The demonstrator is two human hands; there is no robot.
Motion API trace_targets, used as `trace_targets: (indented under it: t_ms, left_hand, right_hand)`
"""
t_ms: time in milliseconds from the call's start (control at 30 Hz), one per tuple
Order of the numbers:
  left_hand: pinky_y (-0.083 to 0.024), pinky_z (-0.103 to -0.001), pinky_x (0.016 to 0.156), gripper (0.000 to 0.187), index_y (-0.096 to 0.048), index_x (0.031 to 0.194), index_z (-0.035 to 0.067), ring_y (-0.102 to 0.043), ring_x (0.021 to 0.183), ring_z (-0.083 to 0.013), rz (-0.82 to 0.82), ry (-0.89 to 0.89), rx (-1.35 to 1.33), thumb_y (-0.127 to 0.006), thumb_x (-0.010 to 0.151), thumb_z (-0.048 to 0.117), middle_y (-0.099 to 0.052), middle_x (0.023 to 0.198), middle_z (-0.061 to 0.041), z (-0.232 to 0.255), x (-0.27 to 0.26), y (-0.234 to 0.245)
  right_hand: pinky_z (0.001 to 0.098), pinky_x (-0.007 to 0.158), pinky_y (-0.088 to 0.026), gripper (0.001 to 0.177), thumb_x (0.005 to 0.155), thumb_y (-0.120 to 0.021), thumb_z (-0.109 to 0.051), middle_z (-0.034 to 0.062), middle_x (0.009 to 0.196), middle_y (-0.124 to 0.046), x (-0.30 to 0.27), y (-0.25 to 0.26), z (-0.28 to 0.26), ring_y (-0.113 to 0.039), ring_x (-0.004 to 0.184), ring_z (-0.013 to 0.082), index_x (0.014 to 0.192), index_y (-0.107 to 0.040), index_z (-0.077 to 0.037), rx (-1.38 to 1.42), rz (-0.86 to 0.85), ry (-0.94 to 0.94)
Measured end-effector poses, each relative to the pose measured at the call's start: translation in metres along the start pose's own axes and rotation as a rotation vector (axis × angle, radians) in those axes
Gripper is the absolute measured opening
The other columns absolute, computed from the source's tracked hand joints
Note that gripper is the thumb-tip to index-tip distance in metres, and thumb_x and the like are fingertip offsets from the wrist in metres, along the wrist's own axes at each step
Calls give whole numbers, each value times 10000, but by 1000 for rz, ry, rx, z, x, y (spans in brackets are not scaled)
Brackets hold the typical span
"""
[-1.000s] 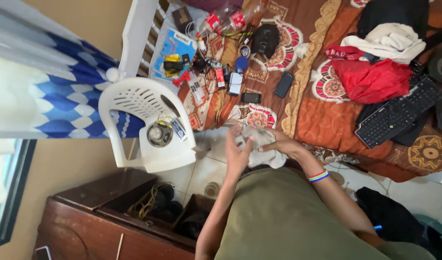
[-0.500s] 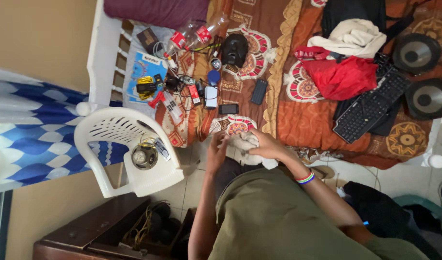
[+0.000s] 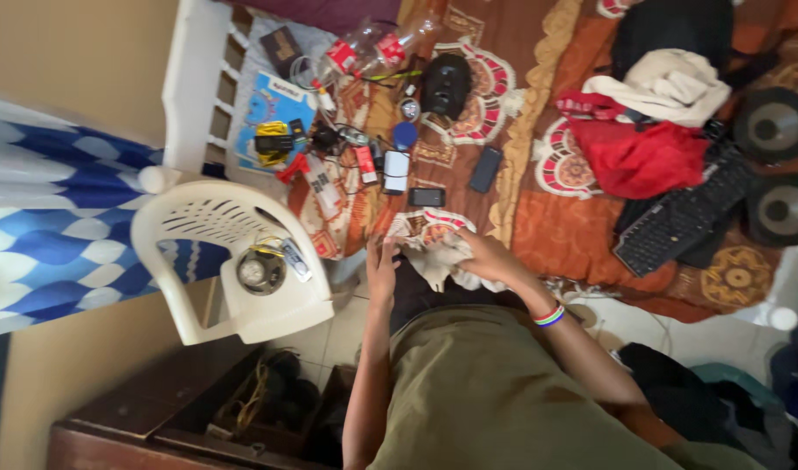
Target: The person wipes the cone and rim of a speaker driver with a cloth, then wipes a second speaker driver, a blue speaker box, and a power strip on the desk. They also wipe a small white card-like object while standing in the room.
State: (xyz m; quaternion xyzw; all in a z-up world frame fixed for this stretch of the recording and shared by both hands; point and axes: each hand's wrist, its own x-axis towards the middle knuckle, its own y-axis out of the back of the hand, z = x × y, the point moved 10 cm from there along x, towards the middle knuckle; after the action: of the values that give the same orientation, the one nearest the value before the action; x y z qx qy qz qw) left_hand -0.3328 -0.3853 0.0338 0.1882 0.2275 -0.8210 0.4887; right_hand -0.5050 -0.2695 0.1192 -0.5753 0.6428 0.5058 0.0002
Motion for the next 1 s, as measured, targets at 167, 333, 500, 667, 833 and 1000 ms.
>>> trace_targets:
  t_ms: [167, 333, 500, 667, 833, 1000]
  left_hand:
    - [-458, -259, 808, 341, -574, 1190, 8, -565, 907, -142, -113, -286, 121, -557, 964, 262, -623, 997, -97, 63, 29, 25]
    - [-479, -286, 718, 368, -533, 1201, 13, -575, 829, -147, -268, -74, 225, -566, 892, 209, -636, 961, -98, 66, 73, 29]
    - [-490, -304, 825, 409, -509, 1218, 22, -630, 956, -197, -492, -103, 467, -595, 888, 247, -656, 1035, -145, 60, 104, 13]
    - [-495, -331, 845, 455, -502, 1224, 45, -637, 1003, -252, -681, -155, 697, -618, 862, 296, -646, 1068, -167, 9, 146, -8]
    - [-508, -342, 835, 438, -566, 1162, 75, -662, 966, -269, -788, -94, 900, -632, 807, 323, -679, 1015, -151, -69, 196, -22]
    - [-473, -395, 883, 451, -585, 1136, 83, -592, 1041, -307, -793, -219, 1193, -682, 753, 301, -611, 1117, -156, -114, 230, -31]
  right_hand:
    - [442, 730, -488, 705, 655, -717, -242, 246, 938, -632, 39, -36, 40, -628, 874, 375, 1278, -441, -62, -38, 12, -67]
    - [420, 788, -480, 721, 653, -726, -270, 230, 1061, -608, 63, -53, 51, -607, 954, 368, 1271, -429, -44, 45, 80, -55]
    - [381, 786, -492, 751, 651, -694, -245, 215, 1036, -625, 67, -52, 32, -628, 926, 336, 1329, -412, -91, 147, 130, -186]
    - [371, 742, -496, 745, 659, -729, -325, 207, 951, -645, 60, -37, -6, -655, 843, 308, 1283, -423, -57, 332, 264, -179]
    - [402, 690, -509, 703, 671, -701, -380, 209, 782, -684, 41, -75, 12, -670, 728, 318, 1275, -465, -109, 438, 122, -571]
    - [411, 672, -506, 630, 696, -717, -397, 198, 856, -652, 29, -91, 21, -650, 773, 343, 1177, -501, -52, 482, 315, -474]
